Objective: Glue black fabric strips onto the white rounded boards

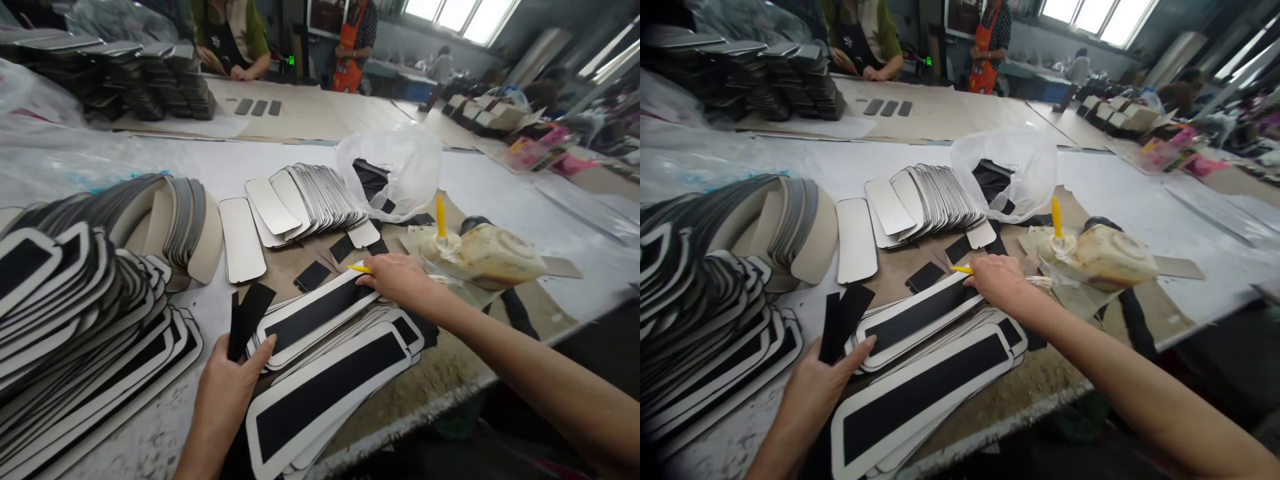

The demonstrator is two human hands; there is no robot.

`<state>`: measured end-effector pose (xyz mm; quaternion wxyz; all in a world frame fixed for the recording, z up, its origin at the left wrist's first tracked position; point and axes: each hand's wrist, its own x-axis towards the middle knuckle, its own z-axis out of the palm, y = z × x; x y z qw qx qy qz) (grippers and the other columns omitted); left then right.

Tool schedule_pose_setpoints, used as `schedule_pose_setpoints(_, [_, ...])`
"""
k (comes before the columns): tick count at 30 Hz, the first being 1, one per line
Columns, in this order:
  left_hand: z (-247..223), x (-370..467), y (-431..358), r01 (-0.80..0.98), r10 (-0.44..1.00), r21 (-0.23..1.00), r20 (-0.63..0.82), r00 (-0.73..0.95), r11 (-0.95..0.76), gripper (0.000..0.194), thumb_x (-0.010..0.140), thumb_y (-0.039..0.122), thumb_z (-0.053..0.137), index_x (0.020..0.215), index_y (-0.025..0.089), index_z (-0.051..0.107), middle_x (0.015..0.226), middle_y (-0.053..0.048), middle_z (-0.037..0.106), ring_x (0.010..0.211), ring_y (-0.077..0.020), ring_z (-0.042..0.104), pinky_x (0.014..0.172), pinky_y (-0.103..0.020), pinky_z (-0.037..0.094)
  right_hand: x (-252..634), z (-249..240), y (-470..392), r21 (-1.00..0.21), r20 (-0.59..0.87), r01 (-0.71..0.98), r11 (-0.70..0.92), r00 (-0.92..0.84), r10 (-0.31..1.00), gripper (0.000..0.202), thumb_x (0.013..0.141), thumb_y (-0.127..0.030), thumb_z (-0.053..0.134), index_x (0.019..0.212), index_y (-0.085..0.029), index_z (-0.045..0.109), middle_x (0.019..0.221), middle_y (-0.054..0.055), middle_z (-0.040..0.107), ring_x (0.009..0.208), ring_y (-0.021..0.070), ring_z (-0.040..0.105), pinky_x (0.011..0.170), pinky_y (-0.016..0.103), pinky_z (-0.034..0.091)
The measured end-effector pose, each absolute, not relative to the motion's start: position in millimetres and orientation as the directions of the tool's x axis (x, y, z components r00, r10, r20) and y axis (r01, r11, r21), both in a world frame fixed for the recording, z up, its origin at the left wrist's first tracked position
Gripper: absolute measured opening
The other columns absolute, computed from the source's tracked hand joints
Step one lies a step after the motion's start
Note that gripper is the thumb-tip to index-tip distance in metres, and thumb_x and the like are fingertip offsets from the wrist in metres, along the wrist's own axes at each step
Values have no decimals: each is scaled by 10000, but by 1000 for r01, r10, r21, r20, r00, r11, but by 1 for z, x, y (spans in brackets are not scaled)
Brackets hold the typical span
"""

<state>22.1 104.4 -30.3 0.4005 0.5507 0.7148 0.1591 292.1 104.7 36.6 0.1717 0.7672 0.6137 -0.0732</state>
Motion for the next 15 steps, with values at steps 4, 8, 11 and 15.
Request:
schedule_pose_setpoints(4, [-29, 25, 105, 638, 912, 684, -404, -74, 354, 457, 598, 579, 647, 846, 211, 538, 683, -14, 618, 687, -249, 597, 636, -318, 441, 299, 35, 108, 146, -336, 972, -183, 222, 915, 343, 834, -479, 506, 965, -198, 653, 905, 122, 680, 872, 278, 632, 692, 331, 442])
schedule_pose_setpoints(8, [-27, 27, 104, 609, 905, 697, -418, -85, 379, 457, 582, 557, 672, 846, 209, 539, 684, -2, 620, 697, -228, 602, 640, -289, 446, 303, 34, 110, 125, -353, 977, -176, 209, 912, 344, 831, -472, 512, 962, -190, 660, 909, 125, 686, 880, 281, 634, 692, 326, 452])
schedule_pose_setpoints(11, [-25, 28, 103, 601, 909, 707, -408, -83, 372, 452, 586, 560, 669, 828, 200, 543, 677, -5, 623, 687, -228, 603, 633, -289, 445, 304, 34, 111, 115, -360, 979, -166, 197, 912, 353, 828, -464, 520, 973, -174, 661, 926, 136, 685, 894, 286, 631, 699, 330, 456])
schedule_pose_setpoints(15, [-25, 30, 100, 627, 918, 689, -380, -115, 364, 455, 620, 592, 635, 834, 199, 551, 661, -16, 622, 682, -253, 602, 642, -333, 439, 306, 33, 113, 97, -363, 985, -140, 166, 917, 365, 830, -471, 516, 961, -167, 668, 927, 140, 686, 894, 283, 632, 692, 319, 456])
